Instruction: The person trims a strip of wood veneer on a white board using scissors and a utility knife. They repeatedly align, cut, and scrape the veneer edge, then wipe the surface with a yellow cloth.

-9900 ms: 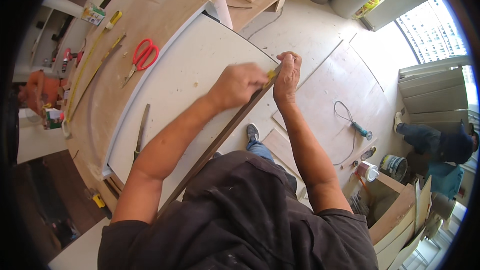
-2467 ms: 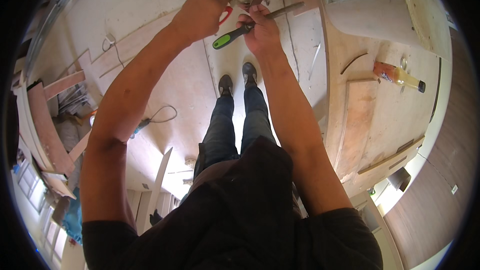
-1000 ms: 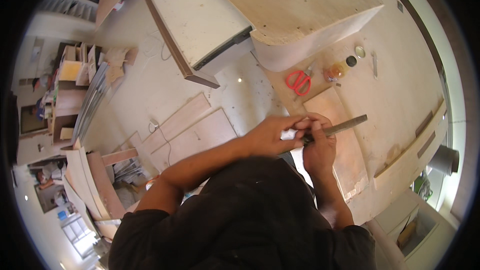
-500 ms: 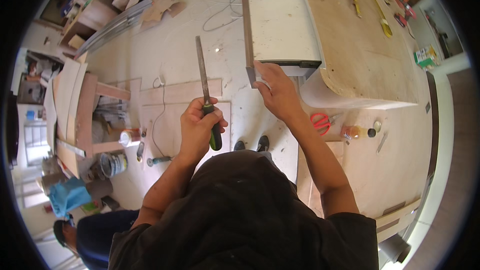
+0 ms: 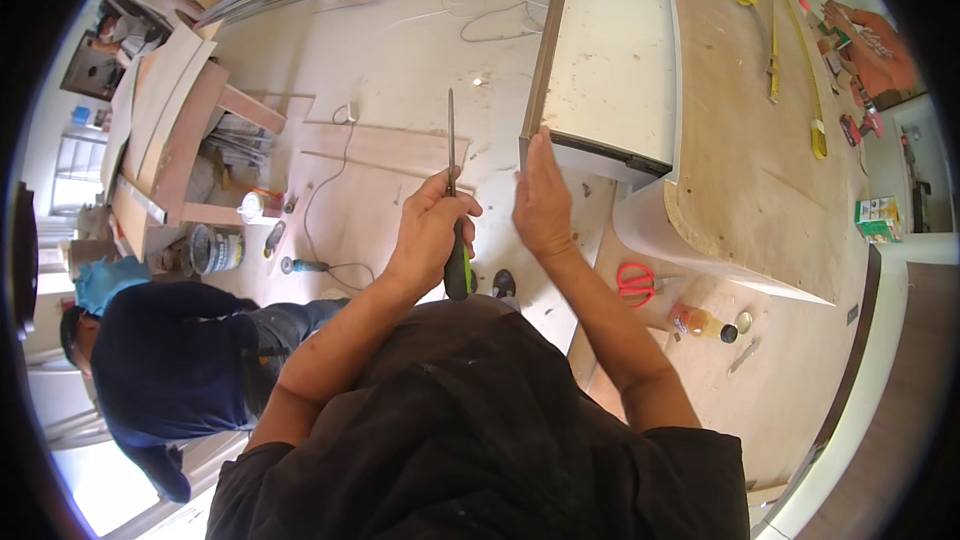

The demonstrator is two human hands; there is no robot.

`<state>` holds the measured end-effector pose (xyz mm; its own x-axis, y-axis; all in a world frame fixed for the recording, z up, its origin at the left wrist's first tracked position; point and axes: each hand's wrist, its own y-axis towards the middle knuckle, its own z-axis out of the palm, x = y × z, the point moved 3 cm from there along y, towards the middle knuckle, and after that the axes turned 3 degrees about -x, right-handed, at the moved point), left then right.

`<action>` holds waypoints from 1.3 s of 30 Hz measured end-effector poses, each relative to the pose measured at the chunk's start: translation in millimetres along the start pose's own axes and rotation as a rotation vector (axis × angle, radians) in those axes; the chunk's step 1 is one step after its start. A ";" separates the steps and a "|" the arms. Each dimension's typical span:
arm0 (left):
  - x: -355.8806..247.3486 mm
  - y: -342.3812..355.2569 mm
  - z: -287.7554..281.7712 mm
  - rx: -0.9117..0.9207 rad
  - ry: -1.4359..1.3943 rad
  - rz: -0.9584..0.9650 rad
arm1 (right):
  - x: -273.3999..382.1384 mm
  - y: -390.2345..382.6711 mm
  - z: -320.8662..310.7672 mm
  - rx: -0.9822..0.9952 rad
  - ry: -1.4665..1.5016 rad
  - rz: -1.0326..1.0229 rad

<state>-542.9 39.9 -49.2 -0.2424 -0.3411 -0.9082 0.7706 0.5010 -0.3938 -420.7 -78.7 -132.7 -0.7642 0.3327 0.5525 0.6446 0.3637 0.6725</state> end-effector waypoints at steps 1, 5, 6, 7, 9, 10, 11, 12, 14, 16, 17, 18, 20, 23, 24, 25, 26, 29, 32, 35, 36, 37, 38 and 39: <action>3.6 -2.3 0.6 -0.026 -0.004 -0.019 | 9.4 -11.9 9.1 0.006 0.064 0.062; 9.9 -3.1 3.1 0.029 0.019 -0.089 | -2.6 -38.9 29.7 0.042 0.131 0.195; 11.6 -4.1 4.2 0.037 0.060 -0.088 | -7.0 -45.4 31.0 0.071 0.152 0.239; 13.9 -5.8 6.2 0.045 0.094 -0.083 | -10.7 -47.9 28.1 0.103 0.171 0.274; 9.5 -4.7 9.1 0.046 0.190 -0.039 | -16.3 -48.3 31.7 0.162 0.214 0.338; 4.4 -3.5 14.5 0.045 0.240 -0.002 | -22.3 -44.8 32.8 0.196 0.226 0.364; 1.4 -2.2 18.4 0.042 0.290 0.036 | -26.1 -43.6 33.0 0.230 0.239 0.390; 3.3 -0.8 20.9 0.055 0.284 0.038 | -28.4 -46.3 33.4 0.291 0.241 0.471; 4.1 3.2 25.7 0.073 0.271 0.052 | -33.6 -48.2 37.5 0.410 0.251 0.621; 1.7 5.7 29.8 0.068 0.297 0.072 | -42.4 -59.3 43.8 0.467 0.267 0.709; 0.9 6.6 31.4 0.066 0.310 0.080 | -48.0 -65.9 46.4 0.497 0.275 0.755; -3.6 5.7 33.3 0.059 0.356 0.115 | -54.1 -69.6 46.3 0.473 0.274 0.726; -12.5 -0.1 33.9 0.045 0.465 0.173 | -53.6 -73.4 44.4 0.426 0.285 0.683; -16.3 -6.5 31.7 -0.067 0.648 0.540 | -35.1 -59.9 37.1 0.161 0.682 0.651; -14.6 -4.9 31.6 -0.062 0.652 0.550 | -28.5 -54.5 24.8 0.185 0.790 0.692; -12.9 -4.0 30.8 -0.062 0.652 0.563 | -10.3 -36.6 -1.2 0.212 0.900 0.727; -11.9 -2.8 32.9 -0.056 0.653 0.579 | 4.3 -24.4 -24.1 0.232 1.009 0.758; 3.3 1.1 46.9 0.036 0.422 0.398 | 33.4 -23.7 -64.1 0.296 1.127 0.716; 18.9 8.2 56.5 0.142 0.336 0.326 | 50.2 -34.6 -83.3 0.231 1.028 0.718; 20.3 11.8 68.4 0.281 0.447 0.308 | 41.4 -47.3 -85.9 0.105 1.106 0.797; 21.5 12.6 73.7 0.332 0.448 0.307 | 40.2 -50.7 -89.1 0.074 1.097 0.821; 20.8 13.1 80.9 0.386 0.446 0.303 | 38.9 -54.3 -94.1 0.042 1.084 0.846; 17.1 12.8 85.6 0.422 0.486 0.318 | 37.9 -58.2 -99.5 0.007 1.071 0.871; 10.6 11.2 88.5 0.461 0.527 0.334 | 37.9 -60.9 -107.6 0.001 0.913 0.821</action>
<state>-484.7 -28.5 -50.7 -0.1135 0.2511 -0.9613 0.9915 0.0902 -0.0935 -491.3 -181.8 -99.8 0.1326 -0.2679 0.9543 0.9419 0.3339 -0.0372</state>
